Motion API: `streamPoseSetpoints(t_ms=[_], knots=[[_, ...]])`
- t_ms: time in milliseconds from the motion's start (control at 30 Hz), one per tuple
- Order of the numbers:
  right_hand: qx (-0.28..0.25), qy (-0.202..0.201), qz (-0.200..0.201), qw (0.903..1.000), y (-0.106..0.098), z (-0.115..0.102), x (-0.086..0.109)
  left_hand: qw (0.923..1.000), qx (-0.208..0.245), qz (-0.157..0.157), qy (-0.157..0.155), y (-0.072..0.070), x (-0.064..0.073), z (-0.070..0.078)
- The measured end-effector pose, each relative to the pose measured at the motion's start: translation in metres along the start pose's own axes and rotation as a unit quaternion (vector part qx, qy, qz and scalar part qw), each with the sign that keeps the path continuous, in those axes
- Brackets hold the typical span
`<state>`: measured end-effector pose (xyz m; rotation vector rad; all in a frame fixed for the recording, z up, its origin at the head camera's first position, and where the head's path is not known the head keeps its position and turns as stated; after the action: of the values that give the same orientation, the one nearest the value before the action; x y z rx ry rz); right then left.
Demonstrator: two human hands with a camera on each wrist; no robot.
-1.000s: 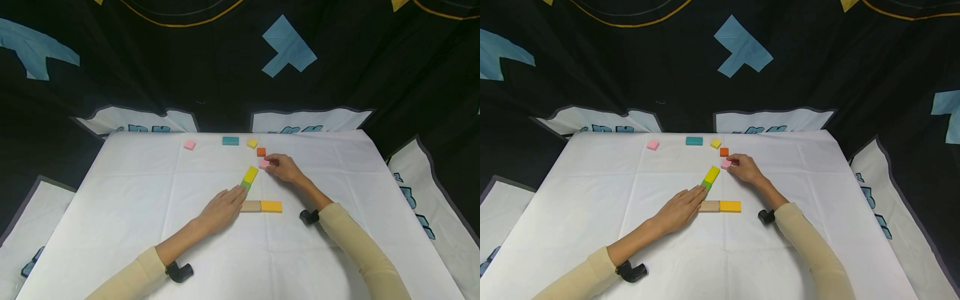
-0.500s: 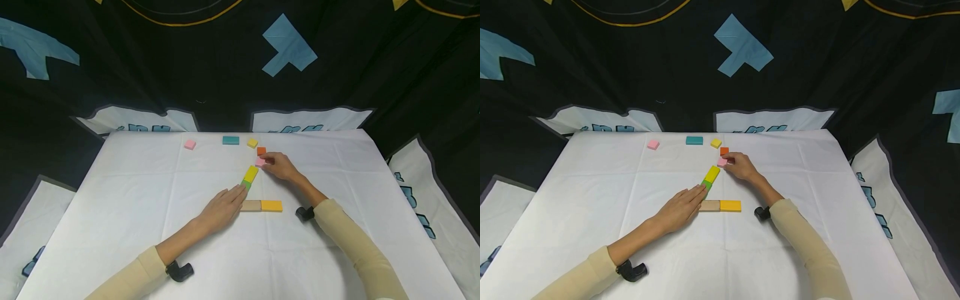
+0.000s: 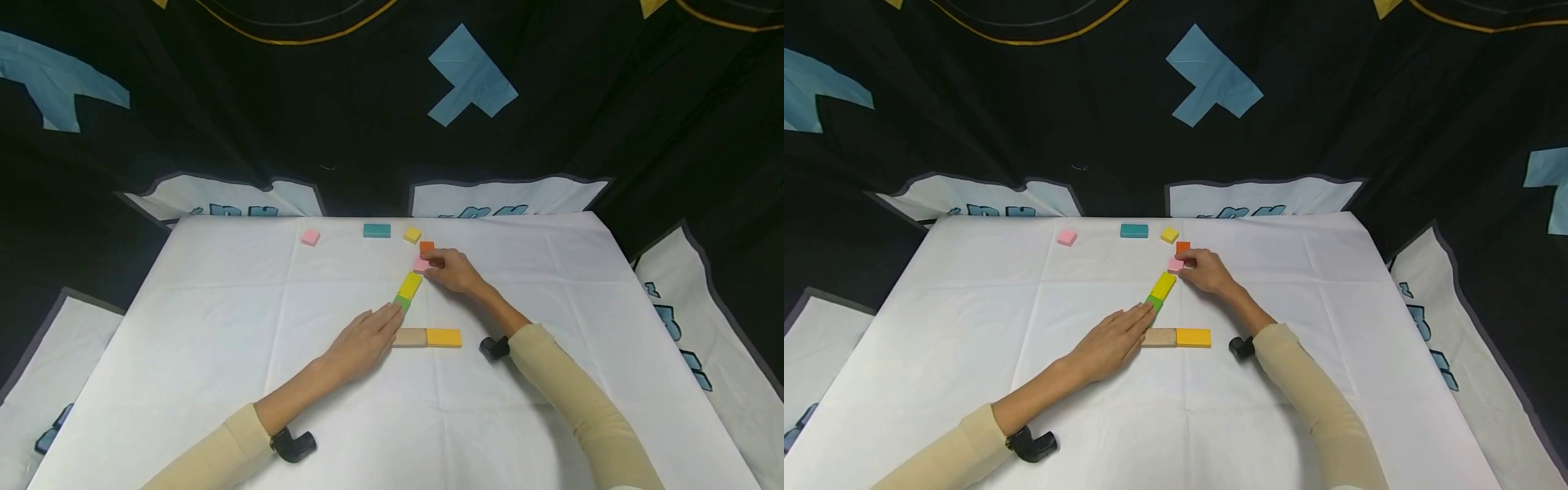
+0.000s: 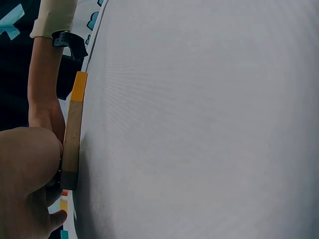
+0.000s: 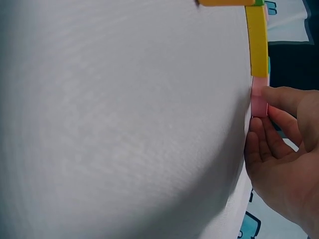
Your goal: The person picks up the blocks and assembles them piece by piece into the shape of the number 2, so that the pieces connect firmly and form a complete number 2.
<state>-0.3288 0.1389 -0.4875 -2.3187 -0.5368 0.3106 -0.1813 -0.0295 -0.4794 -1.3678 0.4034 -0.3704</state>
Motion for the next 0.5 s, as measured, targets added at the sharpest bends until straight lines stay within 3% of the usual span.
streamPoseSetpoints(t_ms=[500], knots=[[-0.018,-0.008,-0.004,0.9998,0.0017,0.0003,-0.0005,1.0,0.003,-0.005,-0.002,0.0007,0.0001,-0.0005]])
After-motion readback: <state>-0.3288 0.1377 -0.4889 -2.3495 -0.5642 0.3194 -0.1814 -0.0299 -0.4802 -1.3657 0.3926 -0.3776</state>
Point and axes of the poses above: each hand's wrist, its own x-axis away from the middle knuckle, its own y-axis out of the palm, z = x × y, the point moved 7 cm from there along -x, towards the middle knuckle, and after that the axes turned 15 degrees about -y, right-handed, at the moved point
